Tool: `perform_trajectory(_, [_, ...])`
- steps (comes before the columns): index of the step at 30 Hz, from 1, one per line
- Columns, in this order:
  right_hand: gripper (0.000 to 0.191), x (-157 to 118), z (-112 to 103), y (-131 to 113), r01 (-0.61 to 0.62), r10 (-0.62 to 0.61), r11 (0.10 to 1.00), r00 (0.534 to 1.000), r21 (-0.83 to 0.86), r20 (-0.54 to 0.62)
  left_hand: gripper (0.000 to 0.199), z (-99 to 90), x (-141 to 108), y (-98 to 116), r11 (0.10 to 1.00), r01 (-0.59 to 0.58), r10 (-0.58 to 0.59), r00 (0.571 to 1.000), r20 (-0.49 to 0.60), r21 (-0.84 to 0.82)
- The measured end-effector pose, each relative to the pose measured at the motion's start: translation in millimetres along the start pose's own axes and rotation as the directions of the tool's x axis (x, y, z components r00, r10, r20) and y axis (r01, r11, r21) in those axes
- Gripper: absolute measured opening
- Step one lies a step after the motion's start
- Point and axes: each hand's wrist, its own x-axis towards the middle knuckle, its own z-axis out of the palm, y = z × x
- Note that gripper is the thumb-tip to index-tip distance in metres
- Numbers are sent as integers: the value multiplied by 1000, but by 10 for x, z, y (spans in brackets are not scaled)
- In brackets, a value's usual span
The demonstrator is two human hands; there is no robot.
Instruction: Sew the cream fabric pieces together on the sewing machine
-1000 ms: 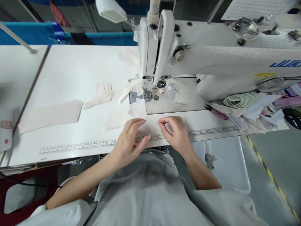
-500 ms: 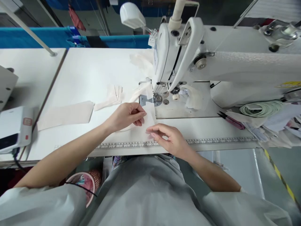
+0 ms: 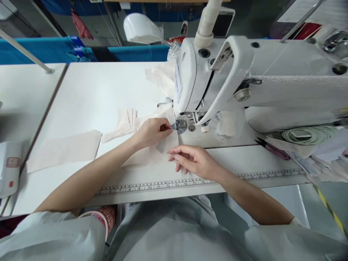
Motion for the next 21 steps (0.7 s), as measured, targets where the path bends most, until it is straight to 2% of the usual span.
perform_trajectory(4, [27,10,-24,26,-16,16,1000,1000,19,7,13,35,34,-36,991,-55,61,997,-50,121])
perform_trajectory(21, [27,19,-51,11,-78,78,997,997,16,20,17,87,62,-64,978,-38,54,996,-74,205])
